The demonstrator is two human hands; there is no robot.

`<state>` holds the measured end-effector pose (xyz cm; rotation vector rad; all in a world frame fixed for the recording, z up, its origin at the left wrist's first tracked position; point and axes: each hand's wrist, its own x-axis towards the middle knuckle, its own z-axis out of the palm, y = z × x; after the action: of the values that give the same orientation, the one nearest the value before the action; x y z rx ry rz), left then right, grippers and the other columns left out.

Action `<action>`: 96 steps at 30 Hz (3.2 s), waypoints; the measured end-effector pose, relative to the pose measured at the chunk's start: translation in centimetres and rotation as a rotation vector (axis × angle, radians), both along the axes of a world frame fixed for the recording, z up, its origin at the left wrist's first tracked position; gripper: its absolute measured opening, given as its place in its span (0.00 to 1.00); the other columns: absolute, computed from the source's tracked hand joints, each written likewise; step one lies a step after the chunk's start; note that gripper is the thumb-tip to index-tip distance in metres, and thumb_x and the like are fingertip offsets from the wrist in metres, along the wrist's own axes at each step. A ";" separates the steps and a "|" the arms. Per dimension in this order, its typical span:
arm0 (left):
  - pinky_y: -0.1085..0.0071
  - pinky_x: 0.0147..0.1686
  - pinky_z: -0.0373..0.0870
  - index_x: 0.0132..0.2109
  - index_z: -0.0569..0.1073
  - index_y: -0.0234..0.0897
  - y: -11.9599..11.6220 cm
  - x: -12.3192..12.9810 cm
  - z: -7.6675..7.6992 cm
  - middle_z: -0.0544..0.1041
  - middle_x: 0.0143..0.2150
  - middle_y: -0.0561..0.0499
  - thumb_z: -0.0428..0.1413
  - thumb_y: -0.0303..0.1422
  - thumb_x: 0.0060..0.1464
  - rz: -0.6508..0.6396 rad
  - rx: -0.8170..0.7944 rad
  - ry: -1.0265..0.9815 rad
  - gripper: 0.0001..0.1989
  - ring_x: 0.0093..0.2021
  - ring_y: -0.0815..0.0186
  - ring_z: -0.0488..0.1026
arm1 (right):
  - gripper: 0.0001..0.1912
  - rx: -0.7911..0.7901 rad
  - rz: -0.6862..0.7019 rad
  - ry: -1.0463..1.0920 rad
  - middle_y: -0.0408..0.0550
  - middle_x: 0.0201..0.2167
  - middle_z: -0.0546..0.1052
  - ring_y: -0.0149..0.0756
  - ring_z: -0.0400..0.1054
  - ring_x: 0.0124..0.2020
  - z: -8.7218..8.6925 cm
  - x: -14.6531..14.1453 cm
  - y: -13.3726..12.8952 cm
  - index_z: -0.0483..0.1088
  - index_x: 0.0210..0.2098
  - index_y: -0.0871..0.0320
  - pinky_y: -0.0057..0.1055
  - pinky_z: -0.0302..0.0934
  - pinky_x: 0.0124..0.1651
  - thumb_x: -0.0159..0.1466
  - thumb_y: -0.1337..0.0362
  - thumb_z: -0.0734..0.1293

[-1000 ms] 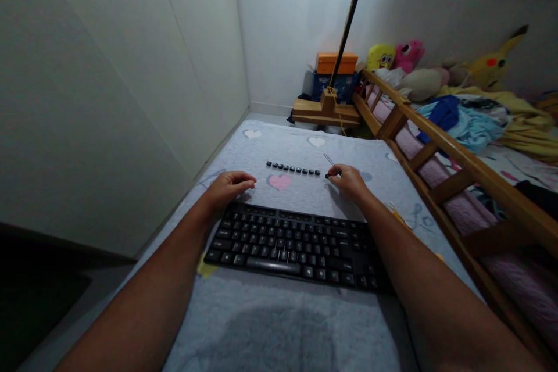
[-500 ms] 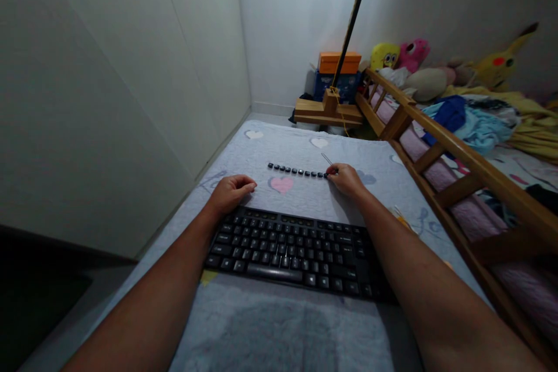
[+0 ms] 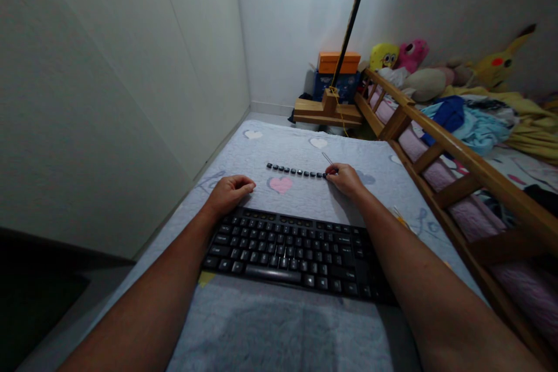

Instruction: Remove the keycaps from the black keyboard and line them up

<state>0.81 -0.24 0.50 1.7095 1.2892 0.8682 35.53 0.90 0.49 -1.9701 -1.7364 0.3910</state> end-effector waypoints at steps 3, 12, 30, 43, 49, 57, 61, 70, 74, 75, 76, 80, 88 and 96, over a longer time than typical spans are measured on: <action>0.68 0.36 0.68 0.33 0.77 0.34 0.0 0.0 0.1 0.79 0.30 0.49 0.59 0.44 0.45 -0.010 -0.001 0.002 0.16 0.31 0.63 0.73 | 0.08 0.006 -0.006 0.030 0.42 0.27 0.77 0.30 0.68 0.29 0.3 -0.1 -0.1 0.76 0.32 0.58 0.24 0.58 0.33 0.52 0.70 0.68; 0.69 0.36 0.67 0.33 0.77 0.34 0.2 -0.2 -0.4 0.78 0.30 0.50 0.59 0.43 0.46 -0.011 -0.004 0.006 0.16 0.31 0.64 0.72 | 0.17 0.137 -0.108 0.209 0.50 0.24 0.76 0.33 0.65 0.24 3.8 0.3 -2.5 0.69 0.19 0.60 0.29 0.58 0.30 0.60 0.60 0.60; 0.69 0.34 0.68 0.33 0.77 0.34 0.0 -0.2 -0.4 0.78 0.30 0.50 0.59 0.44 0.45 0.000 0.012 0.020 0.16 0.30 0.64 0.73 | 0.12 0.013 0.080 0.418 0.41 0.24 0.70 0.33 0.66 0.26 6.2 -3.4 -17.7 0.67 0.35 0.55 0.28 0.60 0.31 0.65 0.54 0.59; 0.69 0.34 0.68 0.33 0.77 0.35 0.0 -0.2 -0.3 0.78 0.30 0.50 0.58 0.45 0.46 -0.013 0.010 0.032 0.16 0.31 0.64 0.72 | 0.05 0.083 0.128 0.174 0.44 0.32 0.77 0.36 0.71 0.32 4.9 -4.5 -17.8 0.71 0.36 0.54 0.31 0.63 0.38 0.61 0.62 0.65; 0.70 0.34 0.67 0.33 0.77 0.34 0.2 -0.2 -0.4 0.78 0.30 0.50 0.59 0.43 0.46 -0.024 0.011 0.008 0.15 0.30 0.65 0.72 | 0.04 0.091 0.164 0.106 0.44 0.30 0.76 0.36 0.70 0.30 4.7 -4.6 -18.1 0.70 0.35 0.54 0.31 0.62 0.36 0.61 0.62 0.64; 0.68 0.35 0.67 0.31 0.77 0.34 -0.1 0.1 0.2 0.78 0.29 0.50 0.59 0.42 0.44 -0.023 0.003 0.000 0.14 0.30 0.64 0.71 | 0.05 0.109 0.207 0.019 0.48 0.33 0.77 0.38 0.71 0.34 4.0 -5.0 -18.3 0.69 0.36 0.55 0.33 0.63 0.38 0.62 0.62 0.63; 0.68 0.35 0.66 0.31 0.77 0.34 -0.2 0.1 0.3 0.77 0.29 0.50 0.59 0.42 0.44 -0.017 0.002 -0.003 0.14 0.30 0.64 0.71 | 0.03 0.132 0.211 -0.028 0.49 0.33 0.77 0.39 0.71 0.34 3.8 -5.4 -18.4 0.68 0.35 0.55 0.33 0.63 0.39 0.62 0.64 0.63; 0.69 0.36 0.67 0.33 0.77 0.33 0.1 -0.1 -0.2 0.78 0.30 0.50 0.58 0.43 0.45 -0.020 -0.003 0.008 0.16 0.32 0.64 0.72 | 0.05 0.132 0.180 -0.011 0.48 0.33 0.76 0.38 0.71 0.35 4.2 -5.6 -18.5 0.68 0.36 0.58 0.32 0.62 0.40 0.63 0.65 0.62; 0.68 0.36 0.68 0.33 0.77 0.33 0.0 0.1 0.1 0.78 0.30 0.49 0.58 0.43 0.44 -0.010 0.000 0.017 0.16 0.31 0.63 0.73 | 0.06 0.120 0.113 0.063 0.46 0.32 0.76 0.37 0.71 0.34 4.2 -5.3 -18.5 0.70 0.36 0.57 0.31 0.62 0.39 0.62 0.63 0.63; 0.67 0.36 0.68 0.33 0.77 0.33 -0.1 0.1 0.2 0.78 0.30 0.49 0.58 0.43 0.44 -0.009 0.000 0.020 0.16 0.32 0.63 0.73 | 0.06 0.112 0.098 0.075 0.46 0.31 0.76 0.36 0.71 0.33 4.2 -5.2 -18.5 0.70 0.36 0.57 0.31 0.62 0.38 0.62 0.63 0.63; 0.67 0.37 0.68 0.32 0.77 0.33 -0.1 0.1 0.3 0.78 0.30 0.49 0.58 0.43 0.44 -0.008 0.003 0.023 0.16 0.32 0.63 0.73 | 0.06 0.104 0.084 0.084 0.45 0.30 0.76 0.36 0.71 0.32 4.2 -5.2 -18.5 0.70 0.36 0.57 0.31 0.62 0.37 0.62 0.62 0.63; 0.67 0.37 0.68 0.33 0.77 0.34 -0.1 0.1 0.2 0.79 0.30 0.49 0.58 0.43 0.45 -0.011 0.013 0.032 0.16 0.32 0.63 0.73 | 0.07 0.097 0.061 0.096 0.45 0.29 0.77 0.36 0.71 0.31 4.3 -5.3 -18.5 0.70 0.36 0.57 0.31 0.61 0.36 0.62 0.62 0.63; 0.68 0.36 0.67 0.33 0.77 0.34 0.0 0.0 0.0 0.78 0.30 0.49 0.58 0.43 0.45 -0.016 0.016 0.024 0.16 0.31 0.63 0.72 | 0.07 0.118 0.103 0.043 0.48 0.31 0.77 0.38 0.71 0.33 4.7 -6.1 -18.5 0.70 0.35 0.58 0.31 0.61 0.38 0.62 0.63 0.61; 0.69 0.35 0.67 0.33 0.77 0.34 0.1 0.0 -0.3 0.78 0.30 0.50 0.58 0.43 0.45 -0.019 0.008 0.026 0.15 0.31 0.64 0.72 | 0.10 -0.015 -0.031 0.163 0.44 0.28 0.76 0.37 0.70 0.29 4.9 -4.7 -18.5 0.72 0.37 0.56 0.31 0.61 0.36 0.62 0.57 0.63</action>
<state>0.76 -0.15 0.21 1.7422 1.2859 0.8439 30.84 -17.60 5.40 -1.9158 -1.6044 0.5395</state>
